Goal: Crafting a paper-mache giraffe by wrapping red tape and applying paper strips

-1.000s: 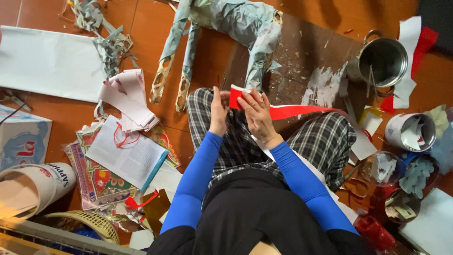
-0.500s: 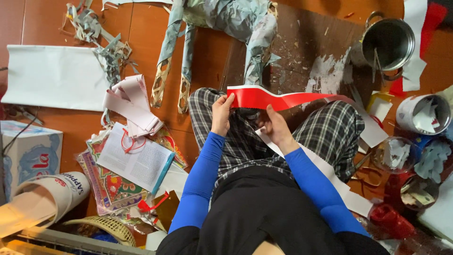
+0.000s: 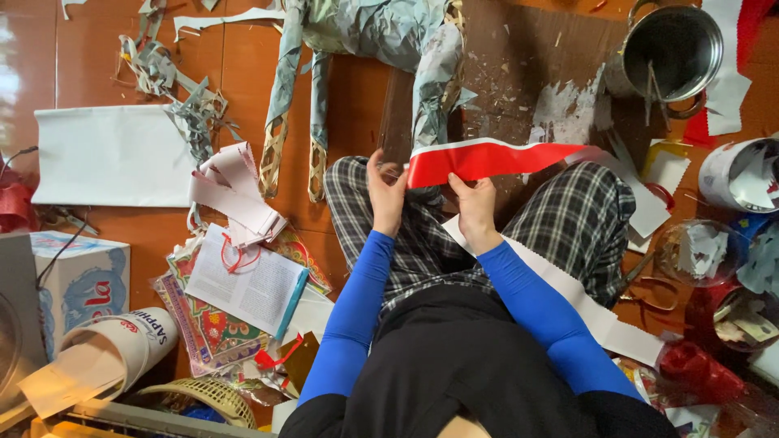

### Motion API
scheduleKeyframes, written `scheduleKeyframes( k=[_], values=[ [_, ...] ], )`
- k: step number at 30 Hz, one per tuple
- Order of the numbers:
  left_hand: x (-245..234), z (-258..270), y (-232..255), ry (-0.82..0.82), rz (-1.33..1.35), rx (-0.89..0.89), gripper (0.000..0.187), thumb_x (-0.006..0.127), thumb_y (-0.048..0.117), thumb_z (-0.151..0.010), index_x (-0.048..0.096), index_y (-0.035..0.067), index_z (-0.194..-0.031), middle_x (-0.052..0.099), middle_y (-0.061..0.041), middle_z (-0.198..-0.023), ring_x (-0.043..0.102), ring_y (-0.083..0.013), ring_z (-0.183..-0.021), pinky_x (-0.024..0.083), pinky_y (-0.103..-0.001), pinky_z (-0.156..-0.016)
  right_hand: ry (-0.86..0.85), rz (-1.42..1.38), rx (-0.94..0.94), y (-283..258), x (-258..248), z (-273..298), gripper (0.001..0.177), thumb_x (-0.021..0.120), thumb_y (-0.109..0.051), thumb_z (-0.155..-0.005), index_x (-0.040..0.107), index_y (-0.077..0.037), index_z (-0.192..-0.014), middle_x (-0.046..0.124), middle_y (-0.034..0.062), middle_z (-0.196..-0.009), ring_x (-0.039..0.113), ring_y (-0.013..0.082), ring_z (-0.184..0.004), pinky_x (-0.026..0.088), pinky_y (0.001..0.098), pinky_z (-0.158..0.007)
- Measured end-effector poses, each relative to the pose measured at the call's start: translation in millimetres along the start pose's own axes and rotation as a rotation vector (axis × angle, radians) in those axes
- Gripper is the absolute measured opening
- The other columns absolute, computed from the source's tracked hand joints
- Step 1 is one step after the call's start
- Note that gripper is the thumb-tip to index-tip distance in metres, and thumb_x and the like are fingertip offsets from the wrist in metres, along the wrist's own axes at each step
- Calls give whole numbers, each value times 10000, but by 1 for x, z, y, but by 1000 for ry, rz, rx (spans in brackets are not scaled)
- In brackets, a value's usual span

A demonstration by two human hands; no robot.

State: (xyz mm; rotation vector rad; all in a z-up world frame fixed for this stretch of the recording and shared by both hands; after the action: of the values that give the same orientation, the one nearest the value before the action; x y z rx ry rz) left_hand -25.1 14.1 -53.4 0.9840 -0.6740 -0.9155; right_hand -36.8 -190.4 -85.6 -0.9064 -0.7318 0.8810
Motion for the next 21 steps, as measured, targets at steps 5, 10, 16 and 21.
scheduleKeyframes(
  k=[5, 10, 16, 21],
  values=[
    [4, 2, 29, -223, -602, 256, 432, 613, -2, -1044, 774, 186, -1398, 805, -144, -1253, 720, -351, -1269, 590, -455, -1081, -15, 142, -32, -25, 12, 8, 494, 948, -76, -879, 710, -20, -1309, 784, 90, -1024, 724, 149, -887, 661, 378, -757],
    [28, 24, 53, -332, -669, 60, 795, 727, 540, -1005, 500, 108, -1632, 685, -311, -1425, 639, -480, -1362, 531, -583, -1141, 13, 157, 24, -44, 23, 19, 504, 957, -124, -866, 715, 3, -1289, 775, 131, -956, 728, 194, -824, 653, 413, -702],
    [38, -7, 9, -331, -463, 36, 878, 1058, 393, -724, 655, 109, -1451, 756, -218, -1200, 732, -363, -1138, 588, -481, -985, -42, 330, 27, -19, 14, 6, 376, 964, -235, -838, 818, -19, -1109, 798, 174, -915, 750, 267, -843, 613, 454, -742],
    [37, -17, 7, -285, -512, -43, 897, 1075, 439, -709, 678, 191, -1474, 767, -164, -1227, 748, -306, -1136, 589, -450, -980, -63, 262, 203, 29, 6, -17, 457, 898, -430, -917, 752, -43, -722, 634, 103, -583, 648, 212, -468, 491, 298, -395]
  ],
)
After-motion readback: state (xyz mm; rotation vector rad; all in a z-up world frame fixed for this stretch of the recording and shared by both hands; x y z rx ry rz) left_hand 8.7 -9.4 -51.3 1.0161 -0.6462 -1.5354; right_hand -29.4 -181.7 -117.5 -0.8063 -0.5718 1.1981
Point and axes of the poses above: each hand's wrist, its own z-axis away from the middle knuckle, its own x-axis out of the palm, y = z × x, the point moved 4 cm from there along -z, towards the middle knuckle
